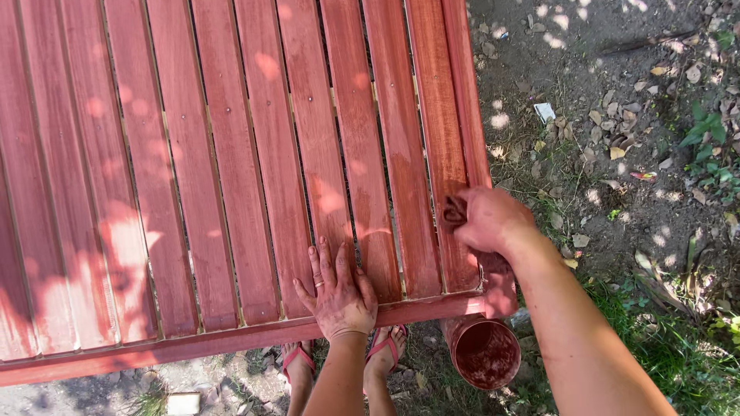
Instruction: The person wipes a red stain or finish onto a slatted wooden bench using a cloth, working over the legs, frame edges, and bench slats. They dip the cloth into a bucket of stain partway through and continue wiping the wood surfaces by hand.
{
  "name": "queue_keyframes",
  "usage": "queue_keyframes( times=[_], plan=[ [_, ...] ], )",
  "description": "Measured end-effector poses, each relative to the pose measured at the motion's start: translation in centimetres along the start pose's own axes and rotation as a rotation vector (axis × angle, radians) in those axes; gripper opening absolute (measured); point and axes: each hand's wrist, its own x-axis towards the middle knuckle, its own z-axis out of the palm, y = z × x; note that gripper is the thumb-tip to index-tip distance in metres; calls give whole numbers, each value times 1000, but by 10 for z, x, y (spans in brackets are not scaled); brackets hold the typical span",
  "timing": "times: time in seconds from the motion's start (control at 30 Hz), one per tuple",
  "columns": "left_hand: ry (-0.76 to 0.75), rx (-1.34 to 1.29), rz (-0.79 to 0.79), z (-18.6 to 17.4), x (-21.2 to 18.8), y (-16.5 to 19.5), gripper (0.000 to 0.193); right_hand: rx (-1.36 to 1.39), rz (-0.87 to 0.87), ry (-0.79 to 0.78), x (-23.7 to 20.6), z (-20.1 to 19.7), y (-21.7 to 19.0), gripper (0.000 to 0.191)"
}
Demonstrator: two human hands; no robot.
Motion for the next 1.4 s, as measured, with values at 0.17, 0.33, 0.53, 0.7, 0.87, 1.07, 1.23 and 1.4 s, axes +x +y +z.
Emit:
queue_keyframes(
  times=[0.17, 0.33, 0.53, 0.7, 0.87, 1.07, 1.23, 1.4],
  plan=[
    [19, -19, 19, 0, -2, -1, 62, -358, -69, 359, -7, 24, -20, 72],
    [19, 5, 11, 0, -1, -1, 62, -822, -211, 159, -46, 88, -5, 52],
    [3, -6, 0, -2, -1, -1, 63, -254, 11, -319, -61, 76, 12, 59],
    [-19, 25, -14, -3, -1, 0, 62, 13, -49, 134, -43, -2, 31, 59],
    [-12, 20, -8, -2, -1, -2, 63, 8, -150, 656, 19, -38, 32, 40],
    [-7, 16, -1, -1, -2, -4, 62, -57, -591, 940, 68, -2, 49, 53],
    [-37, 25, -20, -1, -3, -5, 63, 10, -558, 701, 14, 58, 92, 54],
    [-11, 23, -10, 0, -3, -5, 65, -104, -652, 549, -23, 78, 123, 54]
  ],
)
